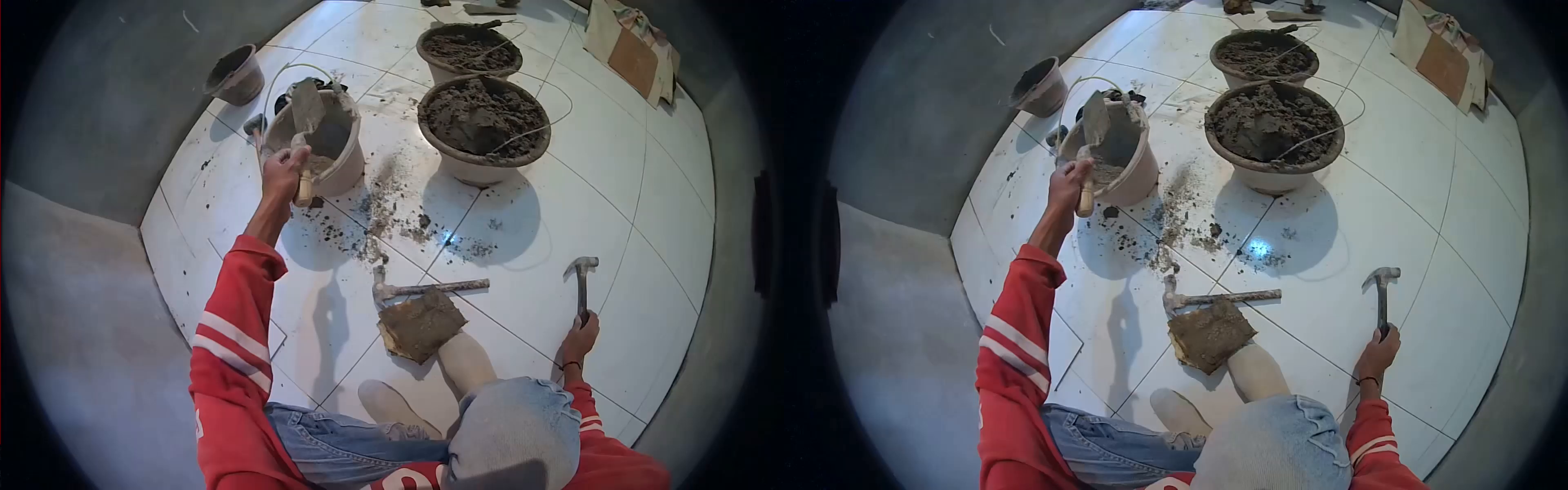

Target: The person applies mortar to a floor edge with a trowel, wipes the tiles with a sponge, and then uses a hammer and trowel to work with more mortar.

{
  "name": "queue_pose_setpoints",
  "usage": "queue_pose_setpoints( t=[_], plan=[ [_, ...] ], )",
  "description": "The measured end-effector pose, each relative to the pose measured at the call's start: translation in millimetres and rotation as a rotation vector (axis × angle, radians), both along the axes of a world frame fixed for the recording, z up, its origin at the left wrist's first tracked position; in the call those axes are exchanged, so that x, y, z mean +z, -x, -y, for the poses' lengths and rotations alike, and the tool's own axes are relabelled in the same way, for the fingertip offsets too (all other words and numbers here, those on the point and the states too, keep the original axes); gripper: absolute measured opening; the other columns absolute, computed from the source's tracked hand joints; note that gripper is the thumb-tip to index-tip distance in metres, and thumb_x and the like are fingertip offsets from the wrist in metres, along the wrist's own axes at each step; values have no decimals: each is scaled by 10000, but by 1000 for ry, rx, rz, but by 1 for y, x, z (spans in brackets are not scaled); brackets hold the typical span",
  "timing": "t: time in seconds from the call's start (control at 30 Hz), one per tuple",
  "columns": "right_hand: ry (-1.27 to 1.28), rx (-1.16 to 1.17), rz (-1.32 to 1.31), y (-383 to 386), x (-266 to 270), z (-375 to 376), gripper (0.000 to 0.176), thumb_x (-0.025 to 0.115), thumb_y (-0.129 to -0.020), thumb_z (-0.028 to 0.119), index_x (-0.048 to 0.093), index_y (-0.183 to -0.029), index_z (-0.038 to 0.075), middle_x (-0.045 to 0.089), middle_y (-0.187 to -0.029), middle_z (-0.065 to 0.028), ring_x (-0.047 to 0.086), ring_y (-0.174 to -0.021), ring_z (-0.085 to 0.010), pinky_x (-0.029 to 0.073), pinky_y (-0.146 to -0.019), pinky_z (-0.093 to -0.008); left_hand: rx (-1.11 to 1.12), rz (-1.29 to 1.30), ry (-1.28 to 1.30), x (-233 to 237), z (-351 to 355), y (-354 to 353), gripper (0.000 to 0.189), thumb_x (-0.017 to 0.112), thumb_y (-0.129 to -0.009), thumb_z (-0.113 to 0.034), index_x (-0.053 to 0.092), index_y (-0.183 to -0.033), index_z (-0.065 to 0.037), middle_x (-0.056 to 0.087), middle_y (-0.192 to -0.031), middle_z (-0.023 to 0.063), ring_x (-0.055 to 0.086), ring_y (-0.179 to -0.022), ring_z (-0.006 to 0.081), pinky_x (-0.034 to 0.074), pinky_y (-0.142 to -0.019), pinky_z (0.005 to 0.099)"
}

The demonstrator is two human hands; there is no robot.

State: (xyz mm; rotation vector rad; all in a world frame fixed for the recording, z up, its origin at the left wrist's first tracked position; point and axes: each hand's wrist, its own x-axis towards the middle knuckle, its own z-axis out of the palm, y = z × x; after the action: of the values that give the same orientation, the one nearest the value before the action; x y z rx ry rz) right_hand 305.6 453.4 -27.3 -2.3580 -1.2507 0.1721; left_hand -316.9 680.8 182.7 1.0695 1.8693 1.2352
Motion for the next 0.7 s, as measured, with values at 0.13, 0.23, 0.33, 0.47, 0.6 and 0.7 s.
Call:
queue_pose_setpoints(
  t=[0.13, 0.23, 0.33, 0.47, 0.6, 0.7],
  plan=[
    [0, 3, 12, 3, -1, 5, 299, 676, -908, 41, 581, -1190, 14, 591, -1100, -163, 580, -1078, -368, 473, -926, -457, 156, -47, 184, -15, -8, 16, 287, 758, -876, -276, 681, -919, -4, 647, -817, 70, 598, -628, 168, 493, -576, 336],
    [9, -29, 28, 8, 6, 0, 374, 693, -882, 44, 559, -1229, 12, 561, -1122, -163, 569, -1093, -364, 476, -915, -463, 254, -73, 248, -30, -18, 28, 299, 770, -839, -255, 687, -904, 25, 676, -833, 104, 632, -639, 180, 493, -537, 348],
    [-110, 309, -81, 51, 60, -21, 467, 697, -804, 21, 579, -1255, 15, 578, -1179, -162, 561, -1119, -367, 439, -970, -460, 135, -84, 311, -14, -16, 24, 299, 776, -812, -260, 717, -928, 10, 686, -815, 111, 653, -661, 196, 495, -538, 361],
    [-24, 1064, -264, 144, 87, -42, 562, 758, -785, 229, 623, -1309, 77, 543, -1335, -164, 499, -1237, -377, 367, -1085, -471, 73, -459, 370, -28, -28, 32, 394, 780, -766, -369, 753, -907, -2, 741, -874, 191, 730, -838, 316, 555, -772, 406],
    [131, 1663, -25, 237, 105, -52, 774, 824, -737, 433, 529, -1437, 286, 461, -1452, -221, 384, -1392, -421, 329, -1080, -639, -36, -749, 477, -20, -28, 17, 420, 769, -775, -376, 734, -931, 12, 738, -980, 252, 722, -955, 402, 542, -861, 469],
    [60, 1724, 231, 266, 61, -41, 520, 664, -875, 312, 575, -1387, 307, 499, -1396, -204, 436, -1327, -406, 360, -1035, -610, -24, -922, 406, -17, -19, 12, 415, 773, -770, -312, 695, -1041, -7, 722, -1017, 214, 694, -975, 391, 528, -871, 473]
  ],
)
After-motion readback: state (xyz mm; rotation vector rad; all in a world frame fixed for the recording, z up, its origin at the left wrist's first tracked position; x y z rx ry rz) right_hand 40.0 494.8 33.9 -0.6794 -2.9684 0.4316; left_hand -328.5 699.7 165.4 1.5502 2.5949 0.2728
